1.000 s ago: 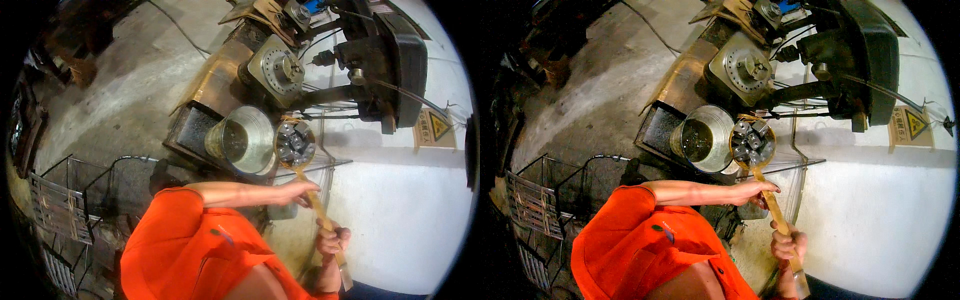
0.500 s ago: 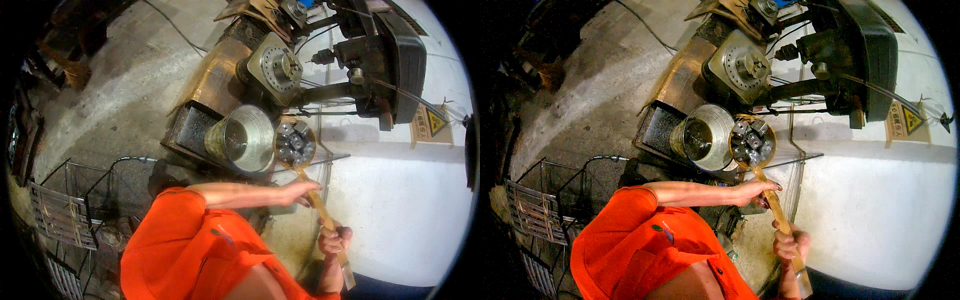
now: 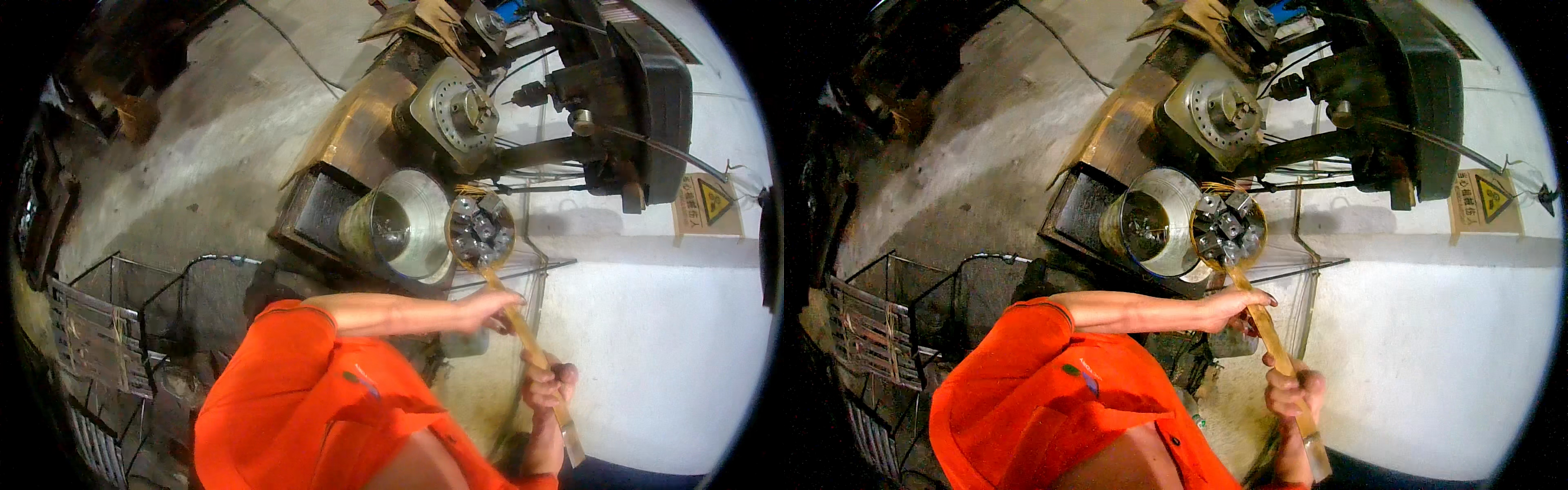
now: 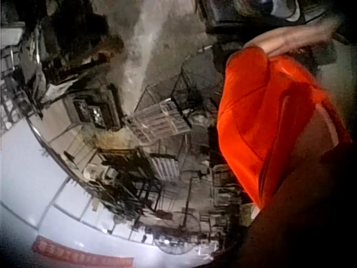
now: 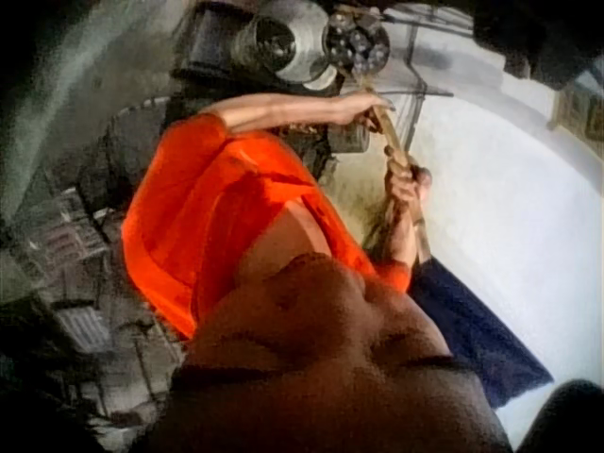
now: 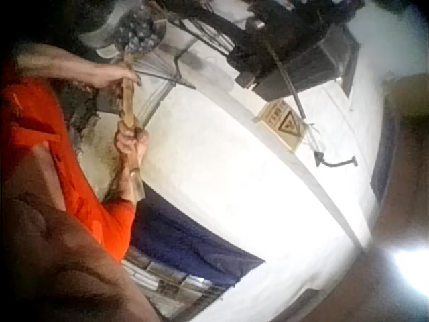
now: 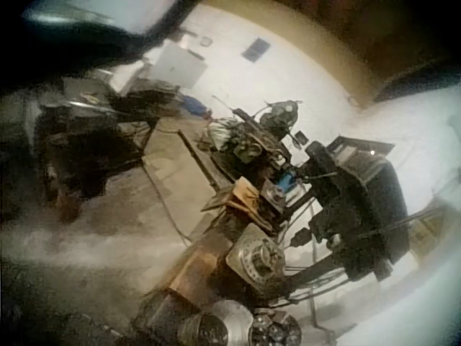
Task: The person uses a wooden-handled strainer to scoop small metal parts from a liquid-filled bucket, rinses them, and transfers them into a metal tray. The person repeats this process multiple times, moving between the bucket and the tray.
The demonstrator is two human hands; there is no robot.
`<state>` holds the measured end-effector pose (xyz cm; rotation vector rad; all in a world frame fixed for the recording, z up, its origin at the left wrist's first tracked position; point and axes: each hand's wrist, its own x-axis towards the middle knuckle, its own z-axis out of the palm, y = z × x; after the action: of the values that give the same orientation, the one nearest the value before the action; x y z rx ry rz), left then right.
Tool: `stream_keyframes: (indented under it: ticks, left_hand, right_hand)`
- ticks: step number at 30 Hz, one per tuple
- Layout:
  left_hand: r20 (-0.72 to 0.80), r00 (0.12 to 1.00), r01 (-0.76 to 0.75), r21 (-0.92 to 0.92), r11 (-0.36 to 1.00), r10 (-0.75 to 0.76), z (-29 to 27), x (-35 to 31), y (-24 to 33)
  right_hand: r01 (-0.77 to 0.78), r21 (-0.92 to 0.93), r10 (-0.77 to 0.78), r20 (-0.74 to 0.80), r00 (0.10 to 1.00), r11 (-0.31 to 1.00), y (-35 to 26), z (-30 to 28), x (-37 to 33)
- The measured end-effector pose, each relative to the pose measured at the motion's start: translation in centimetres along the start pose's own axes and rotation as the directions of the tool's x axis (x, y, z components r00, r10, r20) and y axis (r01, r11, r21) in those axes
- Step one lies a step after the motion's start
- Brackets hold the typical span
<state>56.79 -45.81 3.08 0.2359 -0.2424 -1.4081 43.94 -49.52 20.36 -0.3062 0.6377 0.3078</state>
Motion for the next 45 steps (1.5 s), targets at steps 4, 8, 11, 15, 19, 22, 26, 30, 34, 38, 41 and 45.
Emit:
stream_keyframes:
  ticks: [4,8,11,15,19,22,26,30,34,38,41,45]
  left_hand:
    - [0.005,1.0,-0.003,0.01,1.0,0.003,0.6,0.3,-0.6]
    - [-0.017,0.999,-0.035,0.042,0.999,0.035,1.5,1.2,-0.3]
    - [0.049,0.994,-0.102,0.079,0.992,0.098,2.4,1.6,-0.2]
    - [0.032,0.99,-0.142,0.124,0.982,0.139,4.5,1.9,0.0]
    - [0.019,0.992,-0.123,0.143,0.982,0.122,3.3,1.9,-1.1]
    - [-0.015,0.996,-0.08,0.122,0.989,0.082,2.2,1.7,-2.2]
    - [-0.054,0.997,-0.053,0.022,0.998,0.054,0.7,1.6,-3.4]
    - [-0.065,0.996,-0.066,0.034,0.997,0.068,0.2,1.2,-3.2]
    - [-0.076,0.996,-0.049,0.079,0.996,0.055,-0.2,1.0,-2.5]
    - [-0.057,0.998,-0.012,0.106,0.994,0.018,0.2,0.4,-1.3]
    - [0.014,1.0,-0.014,0.158,0.987,0.012,1.4,-0.3,0.4]
    - [0.086,0.994,-0.08,0.178,0.981,0.065,2.8,-1.9,3.2]
  right_hand:
    - [-0.03,-0.028,0.031,0.045,0.998,0.999,-0.5,-0.7,-0.7]
    - [-0.011,-0.056,0.016,0.089,0.996,0.998,-1.2,-1.1,-1.5]
    - [0.014,-0.066,-0.006,0.112,0.994,0.998,-1.2,-0.7,-2.6]
    - [0.01,-0.055,-0.001,0.167,0.986,0.998,-1.9,-0.2,-4.1]
    - [0.014,-0.095,0.005,0.196,0.981,0.995,-1.4,-1.6,-3.8]
    - [-0.028,-0.111,0.046,0.165,0.985,0.993,-1.9,-2.9,-3.4]
    - [-0.074,-0.07,0.08,0.092,0.993,0.995,-2.3,-4.1,-2.8]
    - [-0.088,-0.064,0.093,0.089,0.992,0.994,-2.2,-3.9,-2.3]
    - [-0.088,-0.056,0.094,0.116,0.989,0.995,-1.7,-3.4,-1.7]
    - [-0.051,-0.072,0.059,0.117,0.991,0.996,-0.8,-2.3,-1.2]
    - [0.022,-0.103,-0.012,0.096,0.995,0.994,0.9,0.1,-1.4]
    - [0.098,-0.133,-0.081,0.131,0.988,0.986,3.5,3.4,-0.9]
